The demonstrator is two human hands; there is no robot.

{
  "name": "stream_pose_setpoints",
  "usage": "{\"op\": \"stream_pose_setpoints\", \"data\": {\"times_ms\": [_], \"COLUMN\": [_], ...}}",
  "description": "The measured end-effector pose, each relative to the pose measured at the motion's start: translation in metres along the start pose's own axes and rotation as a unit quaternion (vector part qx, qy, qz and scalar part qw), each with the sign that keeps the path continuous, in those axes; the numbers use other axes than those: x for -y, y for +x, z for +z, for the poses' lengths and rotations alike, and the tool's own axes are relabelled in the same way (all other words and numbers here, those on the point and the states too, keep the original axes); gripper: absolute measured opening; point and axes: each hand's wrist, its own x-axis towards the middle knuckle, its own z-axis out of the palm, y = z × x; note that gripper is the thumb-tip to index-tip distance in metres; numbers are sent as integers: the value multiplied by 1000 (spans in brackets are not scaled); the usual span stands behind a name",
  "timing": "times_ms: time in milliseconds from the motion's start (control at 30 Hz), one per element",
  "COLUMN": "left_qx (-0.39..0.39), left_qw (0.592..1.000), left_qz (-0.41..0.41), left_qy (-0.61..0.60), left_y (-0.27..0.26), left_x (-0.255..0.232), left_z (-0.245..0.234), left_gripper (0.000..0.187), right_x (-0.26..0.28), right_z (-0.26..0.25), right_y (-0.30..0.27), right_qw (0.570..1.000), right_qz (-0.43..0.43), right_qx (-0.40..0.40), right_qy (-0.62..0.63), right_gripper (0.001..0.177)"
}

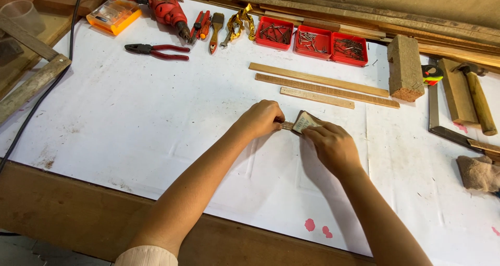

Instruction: Sanding thin wooden strips with sandpaper on a workbench.

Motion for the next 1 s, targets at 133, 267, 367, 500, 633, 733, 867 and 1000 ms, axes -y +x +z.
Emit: {"op": "stream_pose_setpoints", "data": {"times_ms": [133, 267, 367, 500, 633, 733, 867, 1000], "left_qx": [-26, -63, -65, -63, -49, -58, -116, -82], "left_qw": [999, 997, 996, 989, 986, 990, 991, 992], "left_qz": [22, 27, -19, -4, 3, -55, -68, -94], "left_qy": [-20, -44, -53, -131, -158, -113, -9, -25], "left_y": [1, -2, -9, 1, 13, 4, 0, -2], "left_x": [17, 21, 11, 32, 54, 36, 29, 30], "left_z": [6, 6, -6, 0, 12, -3, -10, -17], "left_gripper": [31, 43, 52, 65, 66, 62, 58, 46], "right_x": [28, 33, 21, 12, 21, 38, 47, 45], "right_z": [15, 16, 8, -4, 7, 12, 21, 14], "right_y": [21, 26, 19, 11, 19, 34, 40, 41], "right_qw": [998, 999, 999, 999, 999, 999, 997, 1000], "right_qz": [-47, -16, -44, -27, -19, -23, -32, 3], "right_qx": [-53, 37, -1, 13, 36, 27, 37, 22], "right_qy": [-1, -23, -19, -28, -33, -15, -54, 19], "right_gripper": [25, 25, 26, 23, 24, 16, 16, 18]}}
